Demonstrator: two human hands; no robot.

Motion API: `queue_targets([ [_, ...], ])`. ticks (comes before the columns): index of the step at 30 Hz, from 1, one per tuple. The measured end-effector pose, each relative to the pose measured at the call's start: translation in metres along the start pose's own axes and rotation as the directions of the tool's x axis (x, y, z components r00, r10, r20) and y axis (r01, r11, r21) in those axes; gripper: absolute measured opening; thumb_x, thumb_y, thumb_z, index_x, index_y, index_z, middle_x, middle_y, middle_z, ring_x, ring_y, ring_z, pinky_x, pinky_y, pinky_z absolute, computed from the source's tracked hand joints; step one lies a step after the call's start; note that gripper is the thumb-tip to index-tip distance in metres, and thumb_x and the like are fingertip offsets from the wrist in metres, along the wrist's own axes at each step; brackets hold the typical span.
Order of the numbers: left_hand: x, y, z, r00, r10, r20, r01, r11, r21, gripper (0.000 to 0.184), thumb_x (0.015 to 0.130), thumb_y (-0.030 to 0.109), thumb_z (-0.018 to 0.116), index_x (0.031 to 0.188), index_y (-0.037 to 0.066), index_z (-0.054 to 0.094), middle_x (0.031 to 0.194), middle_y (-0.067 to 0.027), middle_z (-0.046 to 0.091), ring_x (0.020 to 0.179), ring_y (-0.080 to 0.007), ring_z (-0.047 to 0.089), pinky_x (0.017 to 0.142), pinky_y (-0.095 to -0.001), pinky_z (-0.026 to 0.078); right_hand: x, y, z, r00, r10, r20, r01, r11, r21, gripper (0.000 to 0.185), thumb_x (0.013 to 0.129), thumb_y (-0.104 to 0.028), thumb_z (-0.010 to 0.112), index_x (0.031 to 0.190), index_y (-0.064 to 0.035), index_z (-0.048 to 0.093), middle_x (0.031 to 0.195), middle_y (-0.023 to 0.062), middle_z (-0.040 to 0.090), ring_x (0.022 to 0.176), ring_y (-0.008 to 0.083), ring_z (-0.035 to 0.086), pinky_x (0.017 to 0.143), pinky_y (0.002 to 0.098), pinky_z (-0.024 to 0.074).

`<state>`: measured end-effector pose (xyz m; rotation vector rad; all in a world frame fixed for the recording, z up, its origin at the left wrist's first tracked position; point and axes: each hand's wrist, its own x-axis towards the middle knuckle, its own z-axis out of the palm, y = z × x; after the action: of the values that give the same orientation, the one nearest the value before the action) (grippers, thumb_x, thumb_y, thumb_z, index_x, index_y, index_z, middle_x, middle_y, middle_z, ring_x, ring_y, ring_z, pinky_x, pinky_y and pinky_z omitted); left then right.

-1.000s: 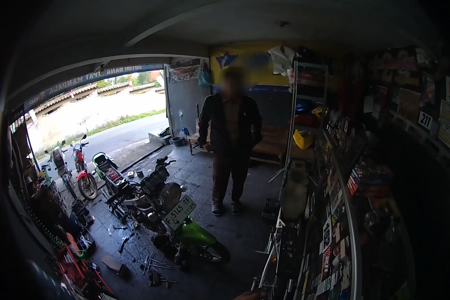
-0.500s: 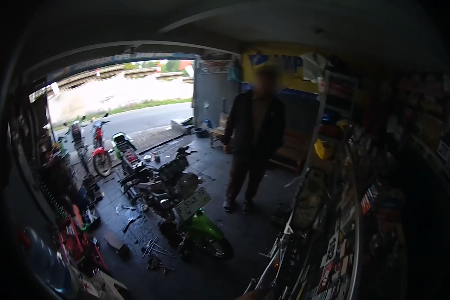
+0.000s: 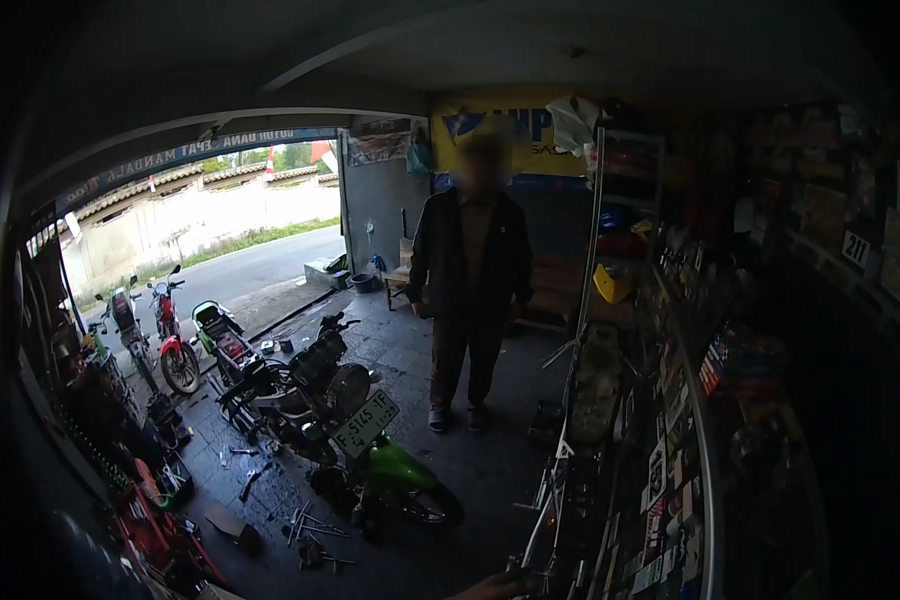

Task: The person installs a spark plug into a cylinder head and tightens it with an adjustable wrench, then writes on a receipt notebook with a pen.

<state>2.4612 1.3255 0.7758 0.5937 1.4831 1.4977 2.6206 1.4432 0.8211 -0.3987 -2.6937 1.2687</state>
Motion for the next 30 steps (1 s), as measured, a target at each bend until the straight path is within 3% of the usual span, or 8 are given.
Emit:
queue_targets([
  [10,-0.020,-0.003,-0.008,0.998,0.005,0.070,0.023,0.916,-0.399,0.072,0.099,0.030,0.068,0.156,-0.003,0.036,0.147,-0.0170,0.055,0.134,-0.0266,0.053,0.113,-0.0398,0.041,0.005,0.001,0.016,0.997,0.077,-0.010,-0.077,0.996,-0.035,0.039,0.094,-0.031,0.069,0.122,-0.0036,0.069,0.118,0.0208,0.072,0.104,0.0365,0.071,0.089,0.0443,0.0545],
  [12,-0.021,0.009,-0.005,0.996,0.066,0.065,-0.038,0.932,-0.360,0.072,0.100,0.029,0.067,0.157,-0.001,0.036,0.147,-0.0165,0.055,0.135,-0.0256,0.052,0.113,-0.0393,0.041,0.006,0.002,0.011,0.997,0.077,-0.017,-0.078,0.996,-0.040,0.039,0.095,-0.031,0.069,0.123,-0.0046,0.069,0.118,0.0202,0.072,0.104,0.0345,0.071,0.089,0.0441,0.0543],
  [14,-0.018,0.009,-0.004,0.992,0.110,0.061,-0.084,0.943,-0.321,0.073,0.100,0.030,0.068,0.157,0.000,0.035,0.148,-0.0165,0.055,0.135,-0.0251,0.052,0.113,-0.0392,0.041,0.010,-0.001,0.003,0.989,0.078,0.128,-0.108,0.963,0.248,0.041,0.098,-0.031,0.067,0.129,-0.0042,0.067,0.121,0.0178,0.072,0.105,0.0283,0.070,0.090,0.0424,0.0540],
  [20,-0.012,-0.015,-0.008,0.987,0.151,0.050,-0.145,0.985,-0.098,0.073,0.102,0.035,0.066,0.159,0.002,0.034,0.148,-0.0128,0.054,0.134,-0.0238,0.050,0.114,-0.0383,0.039,-0.007,0.088,0.066,0.996,0.080,0.026,-0.084,0.916,0.392,0.047,0.102,-0.031,0.064,0.136,0.0009,0.060,0.127,0.0153,0.068,0.110,0.0250,0.066,0.092,0.0388,0.0523],
  [23,-0.017,0.002,0.001,0.974,0.208,0.087,-0.196,0.972,-0.129,0.067,0.104,0.036,0.061,0.156,0.001,0.038,0.144,-0.0131,0.057,0.130,-0.0242,0.054,0.112,-0.0393,0.041,-0.009,0.036,0.030,0.980,0.179,0.091,-0.199,0.926,0.320,0.043,0.103,-0.027,0.062,0.137,0.0000,0.060,0.128,0.0155,0.068,0.115,0.0255,0.065,0.095,0.0381,0.0514],
  [26,-0.007,-0.013,-0.002,0.996,-0.032,0.088,0.072,0.868,-0.491,0.059,0.107,0.035,0.055,0.153,0.000,0.043,0.139,-0.0137,0.060,0.124,-0.0235,0.057,0.108,-0.0400,0.044,-0.015,0.043,0.030,0.995,0.103,0.008,-0.103,0.985,0.141,0.040,0.104,-0.022,0.059,0.138,-0.0007,0.059,0.129,0.0157,0.068,0.118,0.0263,0.064,0.096,0.0375,0.0515],
  [28,-0.010,-0.006,-0.004,0.965,0.158,-0.210,-0.182,0.978,-0.101,0.053,0.109,0.035,0.052,0.149,0.000,0.049,0.132,-0.0121,0.064,0.117,-0.0223,0.061,0.101,-0.0378,0.049,-0.018,0.066,0.051,0.989,0.147,-0.033,-0.135,0.964,0.231,0.039,0.104,-0.020,0.058,0.138,-0.0001,0.058,0.130,0.0162,0.067,0.118,0.0264,0.064,0.097,0.0373,0.0516],
  [30,-0.007,-0.021,-0.010,0.961,0.104,-0.257,-0.152,0.973,-0.174,0.052,0.109,0.035,0.051,0.148,0.000,0.050,0.129,-0.0113,0.065,0.114,-0.0215,0.062,0.098,-0.0362,0.050,-0.020,0.073,0.056,0.979,0.193,-0.069,-0.161,0.933,0.323,0.038,0.105,-0.018,0.057,0.138,0.0004,0.058,0.131,0.0167,0.067,0.119,0.0266,0.064,0.099,0.0371,0.0517],
])
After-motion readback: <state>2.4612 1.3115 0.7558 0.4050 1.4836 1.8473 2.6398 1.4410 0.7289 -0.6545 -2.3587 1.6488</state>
